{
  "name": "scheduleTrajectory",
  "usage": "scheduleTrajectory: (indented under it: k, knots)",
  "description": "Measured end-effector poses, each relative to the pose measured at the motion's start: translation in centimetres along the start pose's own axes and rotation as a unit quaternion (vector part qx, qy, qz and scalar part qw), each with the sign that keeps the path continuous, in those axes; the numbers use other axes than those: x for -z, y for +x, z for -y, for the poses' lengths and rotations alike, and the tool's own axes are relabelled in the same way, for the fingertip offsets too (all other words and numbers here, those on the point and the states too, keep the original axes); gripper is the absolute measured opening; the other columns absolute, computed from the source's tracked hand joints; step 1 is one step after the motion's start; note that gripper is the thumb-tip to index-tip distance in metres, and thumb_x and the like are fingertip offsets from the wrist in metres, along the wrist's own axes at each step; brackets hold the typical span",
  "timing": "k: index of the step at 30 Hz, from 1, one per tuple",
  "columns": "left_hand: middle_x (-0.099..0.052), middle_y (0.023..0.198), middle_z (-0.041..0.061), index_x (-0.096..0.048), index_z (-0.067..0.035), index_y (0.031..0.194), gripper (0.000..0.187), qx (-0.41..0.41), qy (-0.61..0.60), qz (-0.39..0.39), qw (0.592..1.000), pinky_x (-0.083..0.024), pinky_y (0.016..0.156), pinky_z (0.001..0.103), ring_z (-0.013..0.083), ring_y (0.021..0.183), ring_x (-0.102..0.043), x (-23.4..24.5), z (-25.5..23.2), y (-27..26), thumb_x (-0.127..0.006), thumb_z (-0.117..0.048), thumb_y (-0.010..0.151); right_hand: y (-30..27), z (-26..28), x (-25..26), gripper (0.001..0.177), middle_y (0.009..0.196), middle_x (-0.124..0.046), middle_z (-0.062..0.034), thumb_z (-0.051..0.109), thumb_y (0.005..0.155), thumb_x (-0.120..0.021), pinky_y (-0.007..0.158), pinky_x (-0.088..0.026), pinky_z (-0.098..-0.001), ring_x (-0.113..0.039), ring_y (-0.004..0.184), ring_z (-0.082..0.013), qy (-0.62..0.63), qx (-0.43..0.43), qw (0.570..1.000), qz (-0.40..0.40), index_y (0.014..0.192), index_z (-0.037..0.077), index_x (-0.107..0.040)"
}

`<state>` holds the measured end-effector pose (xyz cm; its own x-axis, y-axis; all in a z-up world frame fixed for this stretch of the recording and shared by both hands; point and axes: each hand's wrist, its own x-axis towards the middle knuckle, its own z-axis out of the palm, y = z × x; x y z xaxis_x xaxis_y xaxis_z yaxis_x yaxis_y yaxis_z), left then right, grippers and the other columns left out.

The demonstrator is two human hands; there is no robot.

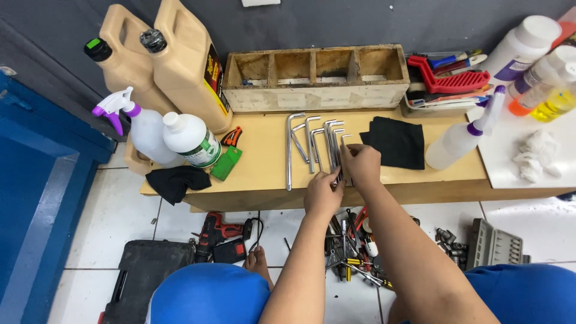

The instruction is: The person sorts a pile of hex keys on the floor, arranging them by size on a wooden shelf. They then spray a cleaning solution onto the keys and wipe each one with a black cloth before placing them into a wooden organizer.

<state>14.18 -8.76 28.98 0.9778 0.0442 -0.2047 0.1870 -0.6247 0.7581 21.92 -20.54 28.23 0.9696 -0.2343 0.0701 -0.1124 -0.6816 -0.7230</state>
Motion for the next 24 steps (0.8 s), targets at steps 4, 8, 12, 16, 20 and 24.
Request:
scheduleTrajectory:
  k: [4,8,12,16,20,24]
  knots:
    - [-0.066,0.102,0.003,-0.066,-0.023,0.133,0.039,-0.01,-0.018,-0.033,0.999,-0.058,0.079,0.038,0.0239,0.1,-0.068,-0.2,-0.5,-0.9,-0.065,-0.026,0.095,-1.4,-1.4,-0.2,0.029,0.087,-0.076,-0.0137,0.031,0.093,-0.073,0.074,-0.061,-0.0425,-0.074,0.085,-0.0321,0.059,-0.017,0.998,-0.023,0.106,0.006,-0.079]
    - [-0.07,0.095,0.01,-0.07,-0.01,0.107,0.015,-0.118,-0.109,-0.202,0.966,-0.058,0.08,0.042,0.0325,0.097,-0.069,-2.7,2.0,-1.0,-0.064,-0.019,0.096,-5.9,-0.5,1.1,0.021,0.076,-0.069,-0.0138,0.026,0.095,-0.07,0.071,-0.052,-0.0405,-0.063,0.078,-0.0252,0.195,-0.043,0.972,-0.123,0.095,0.006,-0.077]
    - [-0.07,0.073,0.006,-0.069,-0.015,0.098,0.021,-0.111,-0.111,-0.316,0.936,-0.058,0.068,0.041,0.0314,0.078,-0.07,-5.5,6.3,-2.3,-0.059,-0.033,0.101,-10.0,-4.7,-1.6,0.039,0.063,-0.046,-0.0009,0.025,0.11,-0.056,0.066,-0.042,-0.0242,-0.046,0.066,-0.0088,0.352,-0.035,0.908,-0.223,0.074,0.011,-0.057]
    - [-0.067,0.068,0.003,-0.067,-0.018,0.098,0.013,-0.038,-0.122,-0.278,0.952,-0.058,0.066,0.04,0.0265,0.071,-0.069,-6.2,11.0,-4.0,-0.058,-0.027,0.1,-13.4,-4.9,-2.9,0.041,0.059,-0.041,0.0036,0.029,0.113,-0.046,0.063,-0.041,-0.0223,-0.042,0.058,-0.0082,0.364,-0.098,0.898,-0.229,0.074,0.015,-0.048]
    - [-0.067,0.07,0.003,-0.067,-0.02,0.098,0.014,0.089,-0.1,-0.222,0.966,-0.057,0.071,0.042,0.0268,0.076,-0.069,-7.0,15.5,-5.9,-0.057,-0.029,0.098,-16.8,-10.1,-6.9,0.034,0.071,-0.05,-0.0062,0.025,0.111,-0.049,0.078,-0.042,-0.0291,-0.049,0.078,-0.0135,0.315,-0.114,0.927,-0.168,0.081,0.009,-0.05]
    - [-0.074,0.079,0.001,-0.071,-0.018,0.106,0.021,0.228,-0.056,-0.016,0.972,-0.059,0.076,0.04,0.0231,0.081,-0.072,-8.5,21.3,-6.3,-0.053,-0.028,0.1,-19.1,-14.7,-11.4,0.022,0.097,-0.07,-0.0237,0.021,0.103,-0.056,0.09,-0.048,-0.0477,-0.066,0.1,-0.0343,0.219,-0.154,0.96,0.077,0.107,0.003,-0.068]
